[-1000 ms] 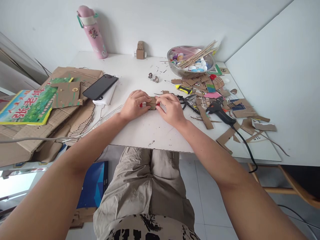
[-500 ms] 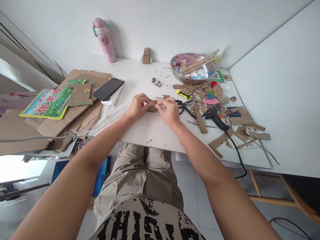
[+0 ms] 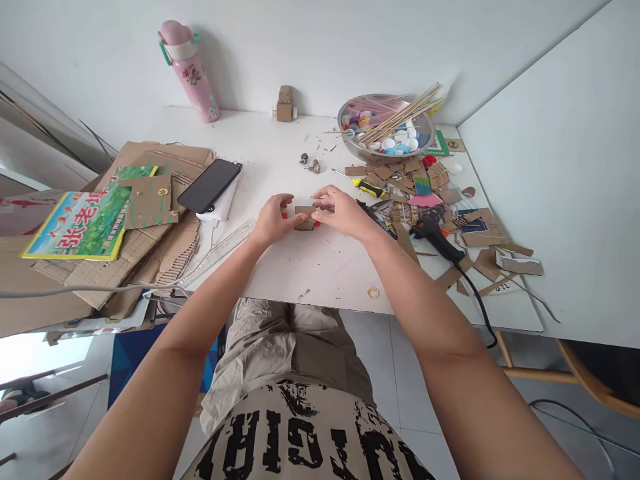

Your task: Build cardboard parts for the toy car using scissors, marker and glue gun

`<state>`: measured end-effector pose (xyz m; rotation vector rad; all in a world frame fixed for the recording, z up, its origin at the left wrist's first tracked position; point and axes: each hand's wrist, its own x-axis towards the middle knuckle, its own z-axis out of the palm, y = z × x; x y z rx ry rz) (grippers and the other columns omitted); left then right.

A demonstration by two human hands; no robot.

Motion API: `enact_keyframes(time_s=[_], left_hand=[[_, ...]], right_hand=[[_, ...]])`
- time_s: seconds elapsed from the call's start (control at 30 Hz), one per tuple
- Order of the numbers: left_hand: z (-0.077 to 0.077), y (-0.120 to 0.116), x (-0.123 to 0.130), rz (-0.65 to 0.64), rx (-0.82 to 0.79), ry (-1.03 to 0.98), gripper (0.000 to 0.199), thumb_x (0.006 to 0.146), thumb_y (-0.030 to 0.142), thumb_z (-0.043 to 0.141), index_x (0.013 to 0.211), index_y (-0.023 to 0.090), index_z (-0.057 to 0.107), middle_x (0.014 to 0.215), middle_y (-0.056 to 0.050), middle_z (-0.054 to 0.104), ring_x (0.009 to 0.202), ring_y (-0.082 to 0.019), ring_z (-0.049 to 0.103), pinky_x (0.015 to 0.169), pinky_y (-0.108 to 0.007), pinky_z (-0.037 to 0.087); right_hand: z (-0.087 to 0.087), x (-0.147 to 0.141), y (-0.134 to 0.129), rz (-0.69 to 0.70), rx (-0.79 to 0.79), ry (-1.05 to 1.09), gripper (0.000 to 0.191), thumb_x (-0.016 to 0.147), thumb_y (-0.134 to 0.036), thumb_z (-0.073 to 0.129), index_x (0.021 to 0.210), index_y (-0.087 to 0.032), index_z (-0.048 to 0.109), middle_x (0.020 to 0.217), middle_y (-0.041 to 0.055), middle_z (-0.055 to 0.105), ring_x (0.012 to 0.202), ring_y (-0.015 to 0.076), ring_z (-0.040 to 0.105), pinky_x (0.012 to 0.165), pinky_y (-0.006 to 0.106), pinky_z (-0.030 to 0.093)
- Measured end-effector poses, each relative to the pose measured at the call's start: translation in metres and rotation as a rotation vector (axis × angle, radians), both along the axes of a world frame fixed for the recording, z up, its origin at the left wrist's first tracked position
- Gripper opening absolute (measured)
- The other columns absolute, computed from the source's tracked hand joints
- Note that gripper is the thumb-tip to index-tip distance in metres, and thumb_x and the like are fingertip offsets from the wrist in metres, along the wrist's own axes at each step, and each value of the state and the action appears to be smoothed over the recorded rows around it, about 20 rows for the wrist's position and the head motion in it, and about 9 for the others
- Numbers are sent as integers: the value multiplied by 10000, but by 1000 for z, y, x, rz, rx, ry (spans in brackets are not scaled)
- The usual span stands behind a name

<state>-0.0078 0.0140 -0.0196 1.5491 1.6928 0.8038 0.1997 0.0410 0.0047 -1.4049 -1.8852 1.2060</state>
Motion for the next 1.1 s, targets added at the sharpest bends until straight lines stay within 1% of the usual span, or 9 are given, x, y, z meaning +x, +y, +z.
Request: enact_keyframes(time_s=[0.13,0.23,0.33,0.43,0.63,0.8,0.93,1.03,1.1], left_hand=[[6,1,-5,-116,-35,165,561,842,505,862,1336,250,790,1379,-96,820,1349,-352,741,1284,-517,499],[7,-1,-11,-226,4,175,512,850,565,847,1266,267,830,1208,-60,869,1214,-335,788,1281,-530,501],[5,-8,-15,-321,25,139,469,810,581,872,1159,269,851,989,-27,858,1014,-307,804,1229,-542,547],[0,-16,-16,-357,71,136,432,750,536,918,1082,269,839,945,-22,844,1006,-313,792,1224,-562,560],[-10,-3,-12,-233,245,208,387,698,375,937,1048,298,793,1084,-30,843,1107,-332,777,1382,-673,391],[-14,21,-12,-157,264,208,390,650,276,940,1012,299,798,1050,-31,844,1096,-342,763,1344,-646,433],[-19,24,-13,-156,241,207,414,673,389,975,1038,277,814,1044,-50,855,1053,-340,773,1304,-638,469],[-20,22,-13,-167,231,216,457,694,459,982,1080,274,823,1062,-55,861,1077,-348,783,1327,-649,440],[-19,22,-12,-174,208,219,473,700,453,983,1110,276,829,1086,-53,864,1097,-350,789,1351,-653,410]], right_hand=[[15,2,4,87,-108,-126,448,841,-195,855,1260,-231,701,1329,134,839,1224,290,803,1131,487,612],[21,1,4,176,-90,-213,474,828,-210,862,1280,-216,721,1279,146,857,1134,301,822,1042,459,639],[17,1,-3,227,-42,-213,513,784,-186,850,1277,-226,711,1229,130,866,1045,298,832,902,413,659],[5,1,-15,248,65,-147,523,751,-192,836,1248,-251,684,1245,104,859,1029,287,835,870,399,664],[-15,-5,-13,167,366,-123,423,790,-208,766,1193,-276,656,1221,81,844,1129,312,819,954,433,652],[-24,-18,6,159,436,-227,363,861,-183,676,1219,-241,675,1243,129,846,1149,337,808,971,449,654],[-34,-17,-1,196,547,-301,504,941,-144,599,1432,-207,694,1469,167,801,1387,361,750,1179,561,614],[-39,-13,-15,241,646,-389,648,1015,-154,526,1654,-228,600,1737,120,628,1648,338,559,1385,646,434],[-41,-11,-22,264,658,-441,695,1068,-192,474,1762,-237,484,1824,91,522,1720,319,465,1430,656,360]])
